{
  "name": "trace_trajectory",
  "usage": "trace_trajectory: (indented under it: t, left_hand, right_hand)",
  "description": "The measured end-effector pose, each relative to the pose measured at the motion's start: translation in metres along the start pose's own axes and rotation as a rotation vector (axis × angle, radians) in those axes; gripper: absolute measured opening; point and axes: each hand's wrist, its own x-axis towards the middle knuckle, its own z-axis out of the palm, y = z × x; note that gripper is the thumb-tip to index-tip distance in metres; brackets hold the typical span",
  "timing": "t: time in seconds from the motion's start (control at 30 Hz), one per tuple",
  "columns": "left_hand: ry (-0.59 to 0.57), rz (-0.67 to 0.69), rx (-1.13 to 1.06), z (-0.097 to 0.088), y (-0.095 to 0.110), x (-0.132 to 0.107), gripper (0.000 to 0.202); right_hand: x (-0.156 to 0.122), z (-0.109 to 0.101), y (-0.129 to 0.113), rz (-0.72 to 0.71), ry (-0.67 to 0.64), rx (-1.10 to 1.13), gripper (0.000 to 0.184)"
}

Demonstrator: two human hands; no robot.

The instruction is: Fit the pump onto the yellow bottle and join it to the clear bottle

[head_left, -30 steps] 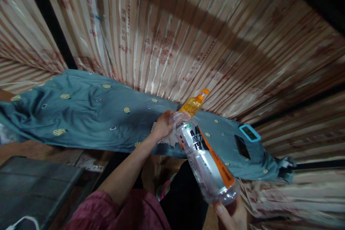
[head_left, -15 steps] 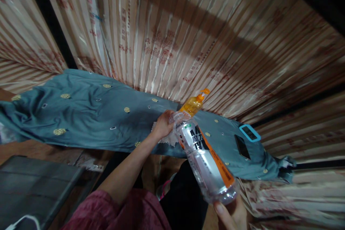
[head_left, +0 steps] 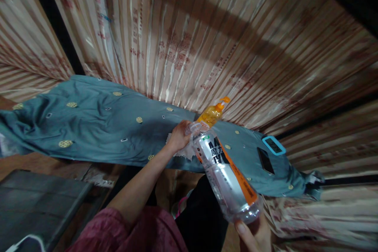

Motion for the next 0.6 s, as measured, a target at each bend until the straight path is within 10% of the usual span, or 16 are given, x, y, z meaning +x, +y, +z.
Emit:
trace_trajectory:
  t: [0.6]
  left_hand:
    - [-0.006, -0.008, 0.013, -0.001, 0.001, 0.001, 0.039]
  right_hand:
    - [-0.001, 0.004, -0.007, 0.039, 0.040, -0.005, 0.090]
